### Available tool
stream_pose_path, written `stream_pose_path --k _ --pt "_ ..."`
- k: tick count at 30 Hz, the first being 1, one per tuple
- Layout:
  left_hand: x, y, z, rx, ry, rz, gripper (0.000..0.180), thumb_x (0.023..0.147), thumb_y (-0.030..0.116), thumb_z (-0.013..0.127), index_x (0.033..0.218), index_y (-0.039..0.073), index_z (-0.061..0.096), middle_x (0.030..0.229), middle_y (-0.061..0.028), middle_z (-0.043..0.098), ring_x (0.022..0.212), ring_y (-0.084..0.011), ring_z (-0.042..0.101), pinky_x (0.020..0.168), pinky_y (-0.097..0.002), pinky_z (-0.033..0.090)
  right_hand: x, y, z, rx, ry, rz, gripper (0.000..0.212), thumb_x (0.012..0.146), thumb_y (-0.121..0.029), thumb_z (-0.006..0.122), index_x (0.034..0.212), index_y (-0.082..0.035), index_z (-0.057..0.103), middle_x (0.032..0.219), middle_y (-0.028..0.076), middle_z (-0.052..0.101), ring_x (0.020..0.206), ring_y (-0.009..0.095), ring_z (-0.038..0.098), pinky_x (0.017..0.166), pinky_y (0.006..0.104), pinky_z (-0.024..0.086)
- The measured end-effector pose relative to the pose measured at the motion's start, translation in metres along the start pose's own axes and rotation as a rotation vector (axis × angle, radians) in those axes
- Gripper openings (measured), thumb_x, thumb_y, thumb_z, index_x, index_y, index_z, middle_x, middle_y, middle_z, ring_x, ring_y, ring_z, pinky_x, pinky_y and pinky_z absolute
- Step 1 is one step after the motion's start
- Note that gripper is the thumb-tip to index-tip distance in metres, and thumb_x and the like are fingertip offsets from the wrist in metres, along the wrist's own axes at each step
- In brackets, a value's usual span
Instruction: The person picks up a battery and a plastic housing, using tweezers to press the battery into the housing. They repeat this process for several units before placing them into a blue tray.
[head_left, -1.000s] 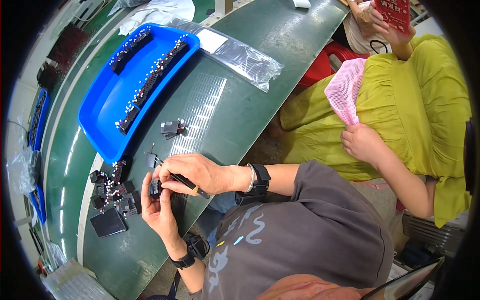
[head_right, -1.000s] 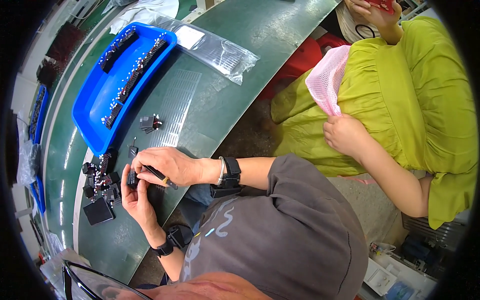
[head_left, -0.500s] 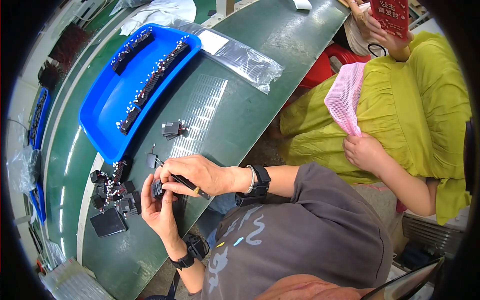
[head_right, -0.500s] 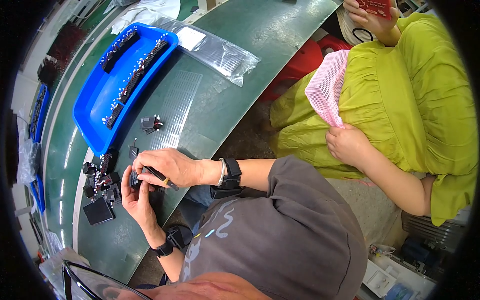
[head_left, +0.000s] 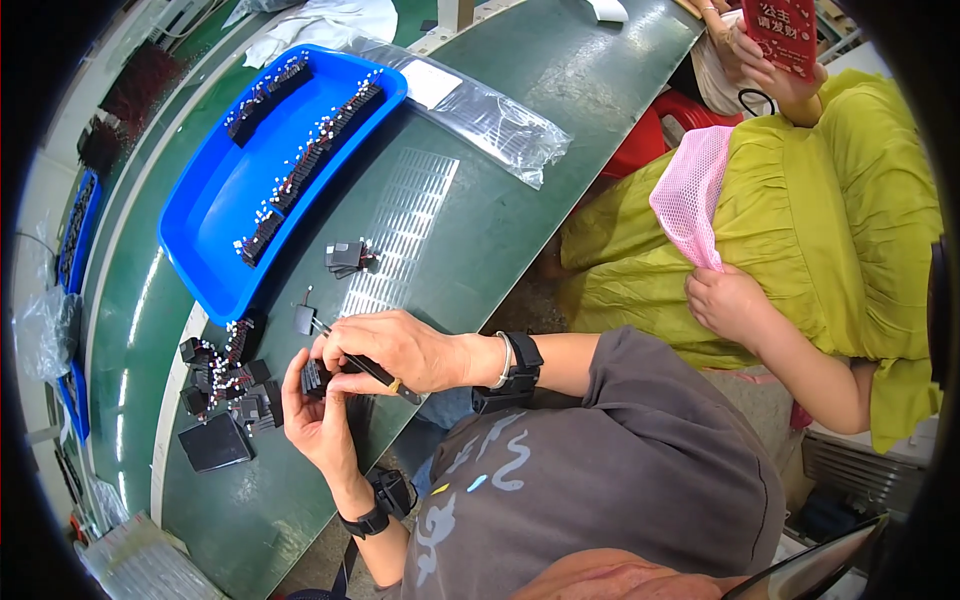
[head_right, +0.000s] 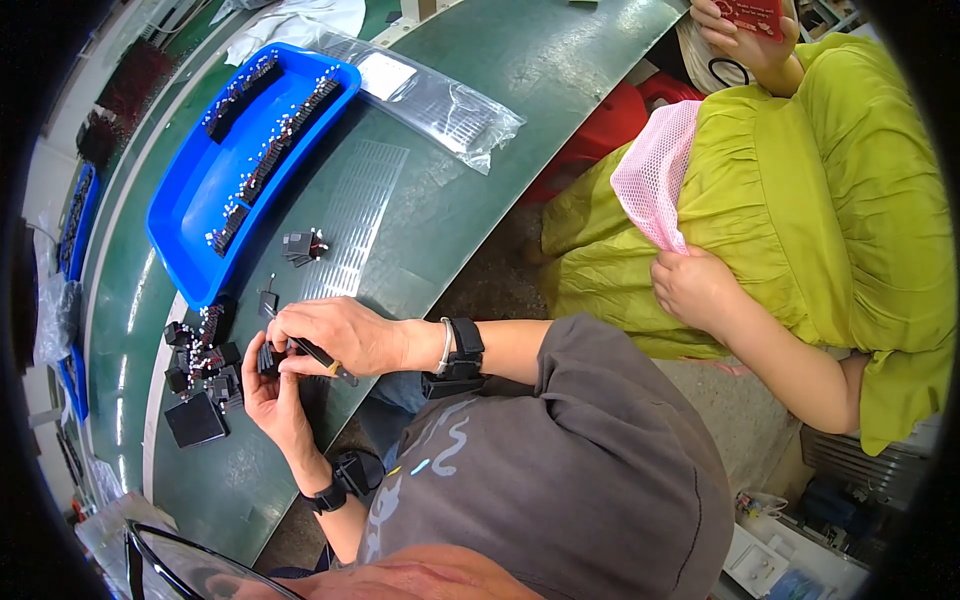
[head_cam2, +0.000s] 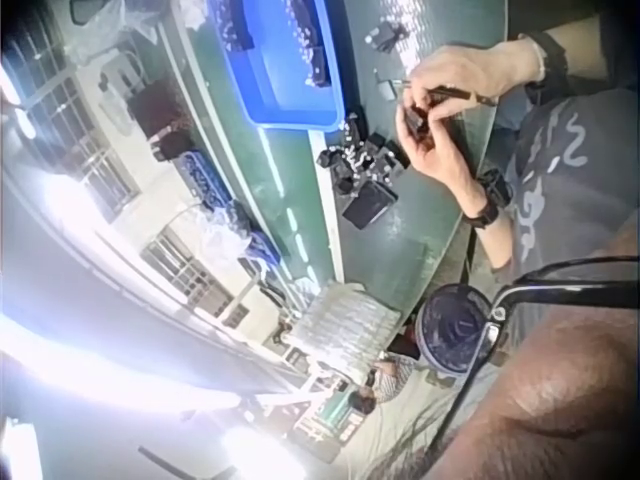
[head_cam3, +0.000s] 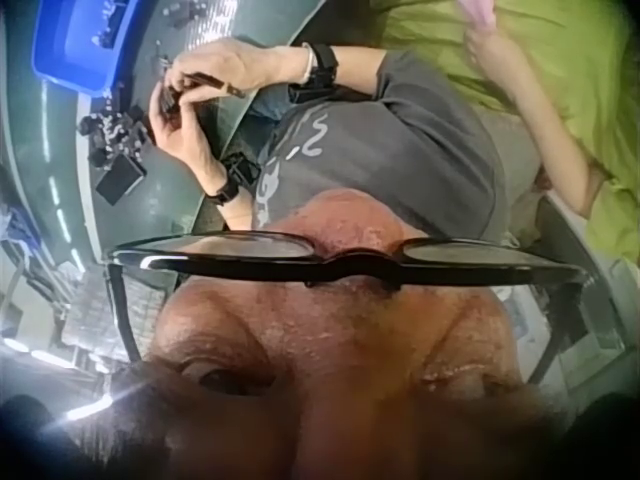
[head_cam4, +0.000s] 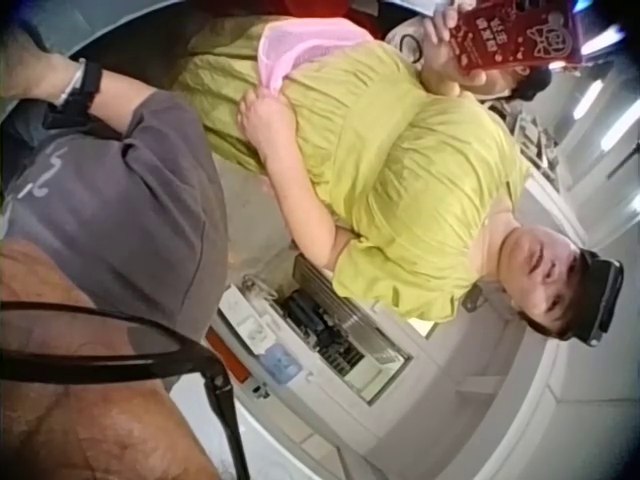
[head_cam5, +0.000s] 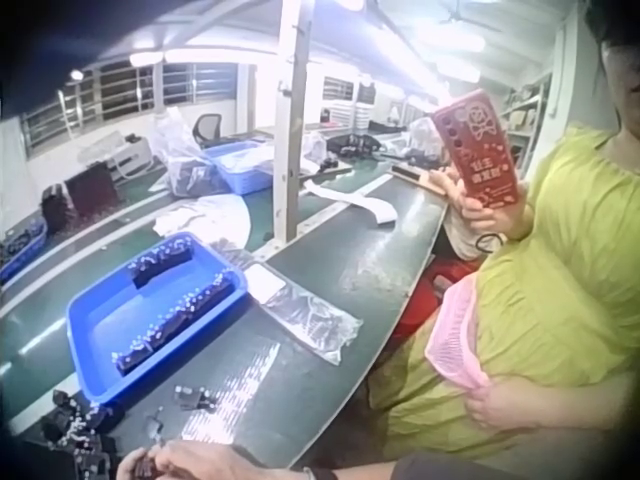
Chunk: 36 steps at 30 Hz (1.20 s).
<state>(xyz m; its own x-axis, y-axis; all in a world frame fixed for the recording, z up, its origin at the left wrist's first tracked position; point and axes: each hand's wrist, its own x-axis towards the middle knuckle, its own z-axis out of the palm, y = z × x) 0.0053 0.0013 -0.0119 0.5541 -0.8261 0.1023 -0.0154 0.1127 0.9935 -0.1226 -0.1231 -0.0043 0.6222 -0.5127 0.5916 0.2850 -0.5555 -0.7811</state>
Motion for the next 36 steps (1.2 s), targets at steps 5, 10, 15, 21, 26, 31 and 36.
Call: stream_pose_path --k 5,10,15,21,26,31,36 --pt "-0.001 -0.005 0.001 0.099 0.009 0.045 0.047 0.09 -0.007 0.065 0.136 -0.004 0.053 0.116 -0.0094 0.063 0.097 -0.0127 0.063 0.083 -0.0259 0.053 -0.001 -0.003 0.0 -0.085 -0.039 -0.008 0.033 0.078 -0.012 0.08 0.094 -0.004 0.052 0.09 0.011 0.061 0.079 0.03 0.064 0.068 0.0367 0.053" --pt "-0.003 -0.005 0.003 0.23 -0.015 0.074 0.05 0.09 -0.008 0.063 0.138 -0.003 0.052 0.119 -0.008 0.063 0.097 -0.0111 0.062 0.083 -0.025 0.052 -0.002 -0.001 0.003 -0.104 -0.01 -0.02 0.031 0.08 -0.013 0.076 0.095 -0.004 0.05 0.088 0.01 0.058 0.081 0.031 0.062 0.068 0.0383 0.051" --pt "-0.005 0.002 0.002 0.247 -0.043 0.03 0.05 0.091 -0.008 0.061 0.14 0.0 0.052 0.121 -0.0076 0.063 0.089 -0.0074 0.061 0.078 -0.0216 0.051 -0.002 0.002 0.004 -0.078 0.019 -0.005 0.028 0.082 -0.012 0.073 0.094 -0.004 0.049 0.088 0.011 0.056 0.082 0.032 0.06 0.069 0.0395 0.05" --pt "-0.003 0.001 0.003 0.19 -0.005 0.039 0.05 0.091 -0.008 0.061 0.139 0.001 0.053 0.12 -0.0072 0.064 0.085 -0.006 0.06 0.075 -0.0195 0.05 -0.001 0.002 0.003 -0.08 0.028 -0.038 0.027 0.081 -0.01 0.073 0.093 -0.004 0.049 0.088 0.01 0.057 0.081 0.033 0.06 0.07 0.0397 0.05" --pt "-0.001 0.003 0.005 0.163 0.014 0.031 0.05 0.09 -0.008 0.064 0.138 0.001 0.054 0.118 -0.0064 0.063 0.088 -0.0067 0.06 0.076 -0.0194 0.05 -0.003 0.002 -0.001 -0.038 -0.015 0.005 0.028 0.082 -0.009 0.075 0.093 -0.004 0.05 0.092 0.012 0.061 0.087 0.033 0.065 0.072 0.0391 0.052" --pt "-0.002 0.003 0.004 0.135 0.017 0.025 0.05 0.088 -0.009 0.067 0.135 0.001 0.056 0.114 -0.0053 0.063 0.09 -0.0079 0.061 0.077 -0.0206 0.051 -0.002 0.002 -0.003 0.024 -0.065 0.093 0.026 0.084 -0.008 0.076 0.091 -0.004 0.052 0.09 0.013 0.063 0.094 0.032 0.068 0.073 0.0382 0.054" --pt "-0.003 0.005 0.003 0.114 0.016 0.02 0.048 0.088 -0.008 0.067 0.134 0.0 0.056 0.11 -0.0045 0.062 0.091 -0.0082 0.061 0.077 -0.0213 0.052 -0.003 0.003 -0.002 0.058 -0.092 0.1 0.025 0.084 -0.009 0.076 0.091 -0.004 0.052 0.091 0.013 0.063 0.096 0.032 0.069 0.072 0.0379 0.054"
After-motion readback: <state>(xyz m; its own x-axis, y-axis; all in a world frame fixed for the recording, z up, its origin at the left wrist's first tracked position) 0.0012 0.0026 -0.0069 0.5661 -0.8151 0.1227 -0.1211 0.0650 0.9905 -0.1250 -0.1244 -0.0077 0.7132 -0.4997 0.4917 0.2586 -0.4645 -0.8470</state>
